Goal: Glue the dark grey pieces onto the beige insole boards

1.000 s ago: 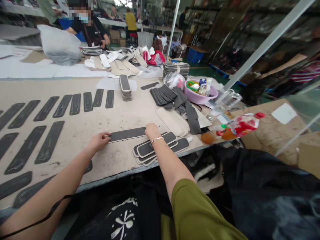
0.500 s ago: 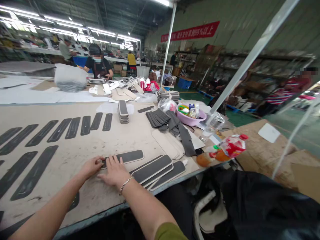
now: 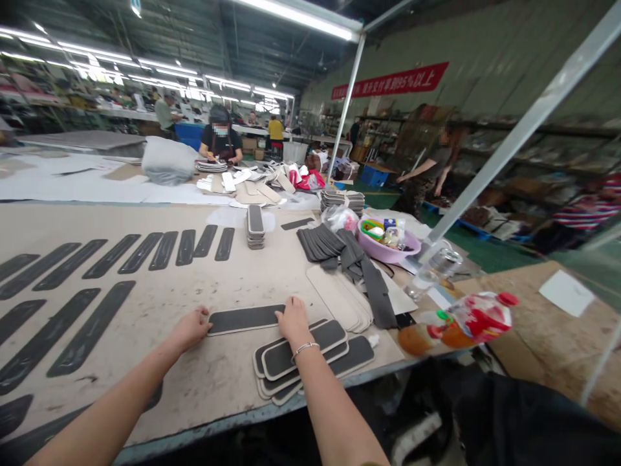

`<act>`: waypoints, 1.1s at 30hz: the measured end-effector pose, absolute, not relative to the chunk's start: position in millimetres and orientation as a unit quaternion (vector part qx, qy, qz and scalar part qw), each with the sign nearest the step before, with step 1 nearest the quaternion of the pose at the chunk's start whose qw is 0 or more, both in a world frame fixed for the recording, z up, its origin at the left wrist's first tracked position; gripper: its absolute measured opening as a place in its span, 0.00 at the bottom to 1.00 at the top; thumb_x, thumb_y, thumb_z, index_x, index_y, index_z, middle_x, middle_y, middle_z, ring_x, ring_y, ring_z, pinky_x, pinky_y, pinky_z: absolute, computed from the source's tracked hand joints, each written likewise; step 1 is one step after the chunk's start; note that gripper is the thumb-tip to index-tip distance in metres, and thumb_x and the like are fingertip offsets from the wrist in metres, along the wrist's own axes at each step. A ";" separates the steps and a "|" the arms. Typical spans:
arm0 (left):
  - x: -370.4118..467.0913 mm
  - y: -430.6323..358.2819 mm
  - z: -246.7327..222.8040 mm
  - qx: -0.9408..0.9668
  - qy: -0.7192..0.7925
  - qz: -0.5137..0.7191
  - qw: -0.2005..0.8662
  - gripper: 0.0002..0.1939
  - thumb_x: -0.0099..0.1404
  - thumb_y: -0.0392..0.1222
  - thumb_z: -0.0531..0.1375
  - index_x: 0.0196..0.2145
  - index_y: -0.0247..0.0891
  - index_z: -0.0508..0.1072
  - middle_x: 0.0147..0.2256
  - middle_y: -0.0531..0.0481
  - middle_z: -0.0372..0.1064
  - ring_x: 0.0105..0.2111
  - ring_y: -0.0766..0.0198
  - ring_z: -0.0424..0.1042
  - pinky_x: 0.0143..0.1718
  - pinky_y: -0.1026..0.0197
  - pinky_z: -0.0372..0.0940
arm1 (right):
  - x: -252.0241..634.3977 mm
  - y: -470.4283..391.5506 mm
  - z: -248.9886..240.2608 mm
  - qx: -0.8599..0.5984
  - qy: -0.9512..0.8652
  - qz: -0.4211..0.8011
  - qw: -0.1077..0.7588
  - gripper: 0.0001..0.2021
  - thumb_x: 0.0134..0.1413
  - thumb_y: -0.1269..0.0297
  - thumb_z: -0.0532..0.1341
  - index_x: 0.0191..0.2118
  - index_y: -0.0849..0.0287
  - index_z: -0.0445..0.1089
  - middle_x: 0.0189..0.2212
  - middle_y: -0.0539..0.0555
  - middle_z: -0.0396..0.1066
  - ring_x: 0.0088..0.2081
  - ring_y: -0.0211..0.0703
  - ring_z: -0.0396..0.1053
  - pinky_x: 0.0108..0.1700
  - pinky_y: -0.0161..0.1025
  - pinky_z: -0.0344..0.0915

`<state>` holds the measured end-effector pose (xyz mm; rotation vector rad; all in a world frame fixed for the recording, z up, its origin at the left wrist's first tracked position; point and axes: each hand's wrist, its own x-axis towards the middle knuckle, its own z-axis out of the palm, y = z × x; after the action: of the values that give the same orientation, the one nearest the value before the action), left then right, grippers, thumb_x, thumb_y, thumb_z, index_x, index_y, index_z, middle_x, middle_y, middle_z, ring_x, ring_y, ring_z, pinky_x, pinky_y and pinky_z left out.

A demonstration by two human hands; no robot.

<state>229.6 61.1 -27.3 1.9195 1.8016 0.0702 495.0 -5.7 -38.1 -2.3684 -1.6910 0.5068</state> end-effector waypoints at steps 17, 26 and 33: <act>226.6 32.3 -25.7 0.607 0.672 0.214 0.367 0.06 0.50 0.34 0.56 0.30 0.38 0.67 0.25 0.51 0.69 0.29 0.63 0.70 0.29 0.66 0.61 | 504.2 -15.6 -12.9 -0.641 -0.424 0.337 0.544 0.28 0.42 0.59 0.61 0.51 0.66 0.65 0.42 0.60 0.72 0.44 0.45 0.70 0.48 0.39 0.65; 243.6 -12.5 21.1 0.576 0.527 0.253 0.571 0.20 0.44 0.58 0.62 0.27 0.38 0.70 0.24 0.53 0.68 0.26 0.65 0.67 0.29 0.65 0.64 | 537.6 -46.4 16.6 -0.604 -0.350 0.336 0.633 0.25 0.43 0.53 0.61 0.45 0.66 0.70 0.39 0.59 0.74 0.44 0.46 0.70 0.47 0.39 0.66; 276.0 -49.4 16.4 0.528 0.513 0.206 0.645 0.25 0.41 0.64 0.62 0.24 0.38 0.71 0.23 0.53 0.68 0.24 0.66 0.64 0.26 0.66 0.60 | 574.8 -77.3 2.4 -0.710 -0.390 0.244 0.533 0.18 0.50 0.55 0.56 0.42 0.61 0.74 0.37 0.55 0.76 0.40 0.44 0.72 0.41 0.37 0.69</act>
<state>276.0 -49.4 16.4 1.2018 1.1676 0.4683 574.8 -77.3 2.4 -1.6929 -0.9293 0.5822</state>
